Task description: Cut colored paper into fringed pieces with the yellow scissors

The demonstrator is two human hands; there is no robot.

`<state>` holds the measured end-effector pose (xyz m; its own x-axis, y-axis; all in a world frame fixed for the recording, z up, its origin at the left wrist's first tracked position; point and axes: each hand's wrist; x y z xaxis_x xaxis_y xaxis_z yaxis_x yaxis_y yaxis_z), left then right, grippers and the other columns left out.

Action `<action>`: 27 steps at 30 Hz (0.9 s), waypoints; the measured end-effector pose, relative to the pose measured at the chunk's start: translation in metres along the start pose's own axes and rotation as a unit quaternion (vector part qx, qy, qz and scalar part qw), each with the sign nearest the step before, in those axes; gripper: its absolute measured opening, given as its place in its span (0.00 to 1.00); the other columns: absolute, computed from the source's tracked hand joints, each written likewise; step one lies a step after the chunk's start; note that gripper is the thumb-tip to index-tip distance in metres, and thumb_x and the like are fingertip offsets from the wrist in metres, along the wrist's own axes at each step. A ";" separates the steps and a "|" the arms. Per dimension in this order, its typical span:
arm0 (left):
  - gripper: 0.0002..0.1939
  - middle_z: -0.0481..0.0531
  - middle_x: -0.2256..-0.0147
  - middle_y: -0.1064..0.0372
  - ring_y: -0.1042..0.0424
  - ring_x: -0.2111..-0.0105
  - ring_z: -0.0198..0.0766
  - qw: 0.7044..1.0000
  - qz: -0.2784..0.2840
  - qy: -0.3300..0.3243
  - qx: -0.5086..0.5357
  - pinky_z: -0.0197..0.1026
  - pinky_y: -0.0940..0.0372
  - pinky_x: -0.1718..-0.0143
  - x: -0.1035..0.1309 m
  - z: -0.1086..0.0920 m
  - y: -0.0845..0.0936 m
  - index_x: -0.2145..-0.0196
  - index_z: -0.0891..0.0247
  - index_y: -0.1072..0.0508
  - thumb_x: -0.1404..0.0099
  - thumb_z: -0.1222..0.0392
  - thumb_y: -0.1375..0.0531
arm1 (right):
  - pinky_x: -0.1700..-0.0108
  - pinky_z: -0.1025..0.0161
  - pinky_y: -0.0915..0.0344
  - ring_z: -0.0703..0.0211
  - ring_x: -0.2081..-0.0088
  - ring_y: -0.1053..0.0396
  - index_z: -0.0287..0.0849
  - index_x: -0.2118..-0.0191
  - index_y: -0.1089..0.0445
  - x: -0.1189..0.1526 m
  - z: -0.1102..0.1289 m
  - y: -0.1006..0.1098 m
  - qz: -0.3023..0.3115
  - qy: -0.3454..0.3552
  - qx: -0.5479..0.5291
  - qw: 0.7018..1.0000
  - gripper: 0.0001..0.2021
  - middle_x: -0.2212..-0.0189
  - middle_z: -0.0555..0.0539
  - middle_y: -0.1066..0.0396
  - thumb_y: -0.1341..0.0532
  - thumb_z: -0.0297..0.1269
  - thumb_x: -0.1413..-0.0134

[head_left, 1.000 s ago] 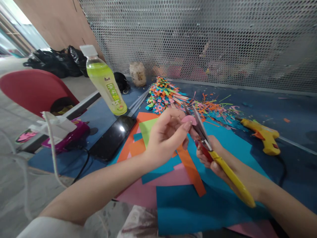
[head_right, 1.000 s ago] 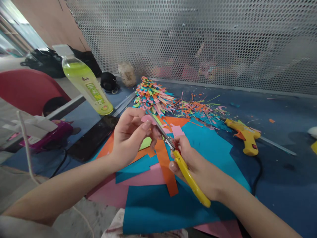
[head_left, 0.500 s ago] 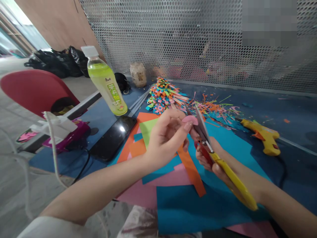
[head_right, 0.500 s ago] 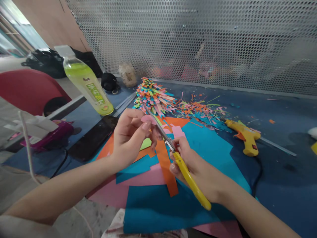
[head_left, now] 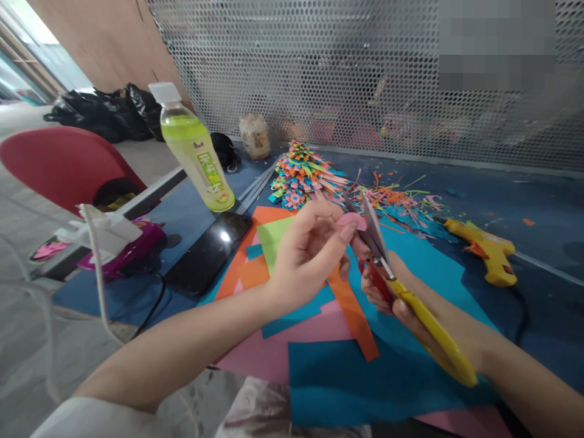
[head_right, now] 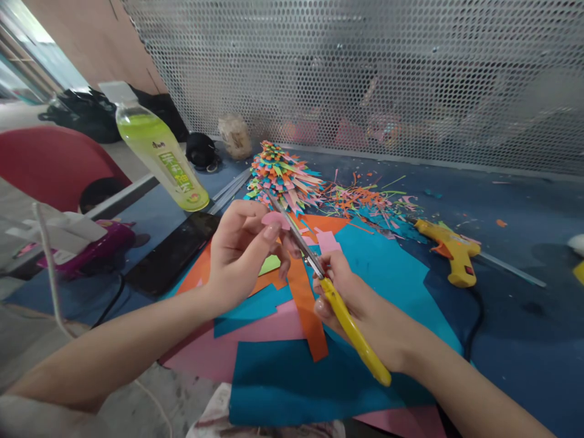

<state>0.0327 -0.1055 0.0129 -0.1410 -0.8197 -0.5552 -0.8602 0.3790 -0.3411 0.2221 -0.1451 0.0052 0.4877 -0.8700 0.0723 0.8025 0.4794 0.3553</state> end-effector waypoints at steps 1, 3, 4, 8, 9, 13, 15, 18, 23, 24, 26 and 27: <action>0.06 0.45 0.69 0.30 0.26 0.75 0.29 1.000 -0.001 0.000 0.001 0.26 0.33 0.84 0.000 0.000 0.000 0.65 0.59 0.37 0.33 0.59 0.41 | 0.68 0.62 0.30 0.58 0.71 0.38 0.55 0.55 0.40 0.000 0.000 0.001 0.011 0.003 -0.002 1.000 0.18 0.69 0.51 0.40 0.46 0.59 0.43; 0.05 0.44 0.69 0.30 0.26 0.74 0.28 1.000 0.001 -0.002 0.007 0.26 0.33 0.84 0.000 0.001 0.001 0.65 0.59 0.37 0.33 0.61 0.42 | 0.71 0.63 0.32 0.59 0.72 0.39 0.54 0.56 0.40 -0.001 0.000 0.003 0.031 0.007 -0.011 0.999 0.16 0.69 0.51 0.40 0.45 0.58 0.43; 0.04 0.44 0.69 0.30 0.26 0.74 0.28 1.000 0.004 -0.005 0.011 0.26 0.33 0.84 0.000 0.001 0.001 0.65 0.59 0.37 0.33 0.62 0.42 | 0.72 0.64 0.32 0.59 0.72 0.39 0.54 0.57 0.41 -0.002 0.000 0.003 0.037 0.008 -0.014 0.999 0.16 0.69 0.51 0.40 0.45 0.58 0.43; 0.04 0.44 0.68 0.30 0.26 0.74 0.28 1.000 0.012 -0.011 0.019 0.26 0.33 0.84 0.000 0.001 0.001 0.65 0.59 0.37 0.32 0.64 0.44 | 0.72 0.64 0.33 0.59 0.72 0.40 0.54 0.57 0.41 -0.002 0.000 0.001 0.015 0.015 -0.012 1.000 0.16 0.70 0.51 0.41 0.46 0.58 0.42; 0.04 0.44 0.68 0.30 0.26 0.74 0.28 1.000 0.011 -0.010 0.016 0.26 0.32 0.84 0.000 0.001 0.001 0.65 0.59 0.37 0.32 0.64 0.43 | 0.72 0.64 0.33 0.58 0.72 0.40 0.54 0.58 0.42 -0.001 0.000 0.000 0.011 0.016 -0.012 1.000 0.16 0.70 0.51 0.41 0.47 0.58 0.42; 0.06 0.45 0.69 0.30 0.25 0.74 0.29 1.000 0.007 -0.004 0.003 0.26 0.32 0.84 0.001 0.000 0.000 0.65 0.59 0.38 0.33 0.60 0.42 | 0.71 0.64 0.32 0.58 0.71 0.38 0.53 0.58 0.41 -0.001 0.000 -0.003 0.014 0.007 -0.015 1.000 0.15 0.70 0.51 0.40 0.45 0.57 0.43; 0.06 0.45 0.70 0.30 0.25 0.74 0.30 1.000 0.006 -0.004 -0.001 0.26 0.32 0.84 0.001 0.000 0.000 0.65 0.59 0.38 0.33 0.59 0.42 | 0.72 0.64 0.32 0.58 0.71 0.38 0.53 0.58 0.40 -0.001 0.000 -0.004 0.003 0.006 -0.016 1.000 0.16 0.70 0.51 0.40 0.44 0.57 0.44; 0.05 0.45 0.70 0.29 0.25 0.73 0.30 1.000 0.006 -0.007 -0.003 0.26 0.32 0.84 0.001 0.000 0.000 0.65 0.59 0.38 0.33 0.60 0.42 | 0.72 0.65 0.33 0.59 0.72 0.39 0.54 0.57 0.40 -0.001 0.002 -0.005 -0.019 0.010 -0.002 1.000 0.17 0.71 0.51 0.41 0.45 0.58 0.44; 0.05 0.44 0.71 0.29 0.25 0.74 0.30 1.000 0.007 -0.009 0.000 0.27 0.32 0.83 0.000 0.001 0.000 0.64 0.59 0.37 0.33 0.61 0.42 | 0.71 0.64 0.36 0.59 0.71 0.41 0.54 0.56 0.42 -0.001 0.001 -0.004 -0.001 0.017 0.010 1.000 0.18 0.71 0.52 0.43 0.49 0.60 0.42; 0.05 0.44 0.71 0.29 0.25 0.74 0.30 1.000 0.008 -0.006 -0.001 0.26 0.32 0.83 0.000 0.001 0.001 0.64 0.59 0.37 0.33 0.60 0.42 | 0.71 0.64 0.37 0.58 0.70 0.42 0.54 0.55 0.43 -0.001 -0.001 -0.003 0.008 0.020 0.008 1.000 0.18 0.71 0.52 0.44 0.49 0.60 0.41; 0.06 0.44 0.72 0.29 0.25 0.74 0.30 1.000 0.009 -0.003 -0.003 0.26 0.32 0.84 0.000 0.001 0.001 0.64 0.59 0.38 0.33 0.59 0.42 | 0.71 0.63 0.38 0.58 0.70 0.42 0.55 0.54 0.44 0.000 -0.004 -0.002 0.023 0.024 0.005 0.999 0.18 0.70 0.52 0.44 0.51 0.60 0.40; 0.06 0.44 0.72 0.29 0.25 0.74 0.31 1.000 0.011 -0.002 -0.002 0.26 0.32 0.84 0.000 0.001 0.001 0.64 0.59 0.38 0.33 0.59 0.42 | 0.70 0.63 0.38 0.58 0.69 0.42 0.55 0.54 0.44 0.000 -0.006 -0.002 0.020 0.024 0.004 1.000 0.18 0.69 0.52 0.43 0.51 0.60 0.40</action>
<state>0.0321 -0.1042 0.0116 -0.1571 -0.8095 -0.5657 -0.8594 0.3943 -0.3255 0.2224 -0.1451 -0.0008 0.5347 -0.8440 0.0417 0.7796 0.5117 0.3610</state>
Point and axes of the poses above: each hand's wrist, its own x-axis away from the middle knuckle, its own y-axis out of the back of the hand, z = x × y
